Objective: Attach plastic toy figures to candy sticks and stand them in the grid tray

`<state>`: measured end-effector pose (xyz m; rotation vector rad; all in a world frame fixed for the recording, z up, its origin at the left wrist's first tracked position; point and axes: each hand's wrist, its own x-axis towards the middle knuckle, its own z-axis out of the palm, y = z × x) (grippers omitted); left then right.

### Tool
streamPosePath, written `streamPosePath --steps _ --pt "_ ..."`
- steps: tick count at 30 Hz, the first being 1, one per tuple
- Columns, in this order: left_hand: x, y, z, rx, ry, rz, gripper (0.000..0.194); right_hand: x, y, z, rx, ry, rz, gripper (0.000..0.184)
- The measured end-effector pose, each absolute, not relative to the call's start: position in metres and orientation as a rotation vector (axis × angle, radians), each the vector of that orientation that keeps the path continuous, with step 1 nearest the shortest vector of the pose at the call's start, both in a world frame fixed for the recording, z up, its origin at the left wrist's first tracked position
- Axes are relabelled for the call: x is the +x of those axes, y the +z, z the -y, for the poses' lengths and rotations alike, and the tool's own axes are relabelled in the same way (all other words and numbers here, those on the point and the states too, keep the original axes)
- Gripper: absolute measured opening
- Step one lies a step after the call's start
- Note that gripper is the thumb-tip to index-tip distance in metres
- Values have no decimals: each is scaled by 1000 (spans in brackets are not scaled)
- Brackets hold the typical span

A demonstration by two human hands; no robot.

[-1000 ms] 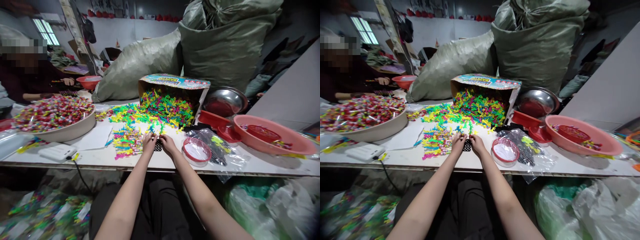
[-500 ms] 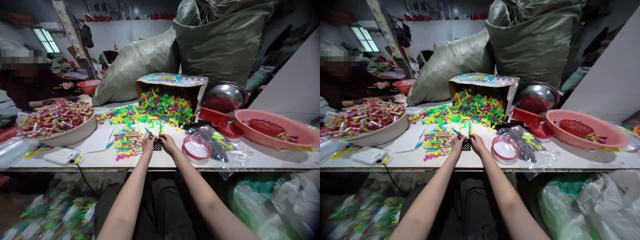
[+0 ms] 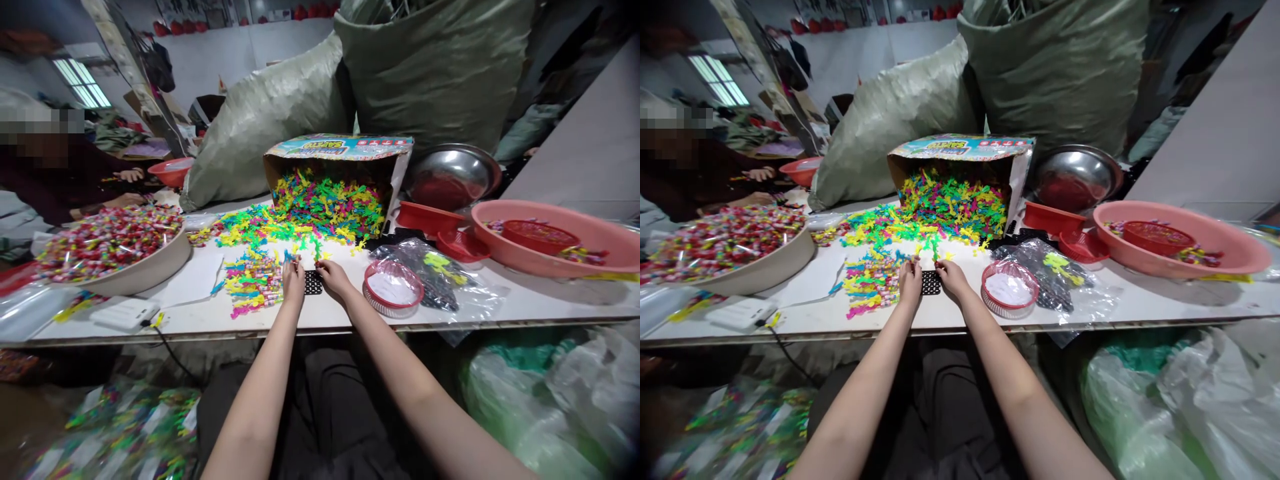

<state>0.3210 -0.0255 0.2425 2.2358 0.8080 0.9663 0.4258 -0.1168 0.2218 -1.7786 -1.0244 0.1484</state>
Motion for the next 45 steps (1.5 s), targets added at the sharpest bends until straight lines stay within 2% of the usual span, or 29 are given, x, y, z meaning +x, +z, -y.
streamPosePath --steps 8,45 --pt "322 245 22 2308 837 -800 19 424 224 117 -1776 150 1019 17" --pt "328 239 24 2566 708 -824 20 420 230 119 -1861 129 999 18"
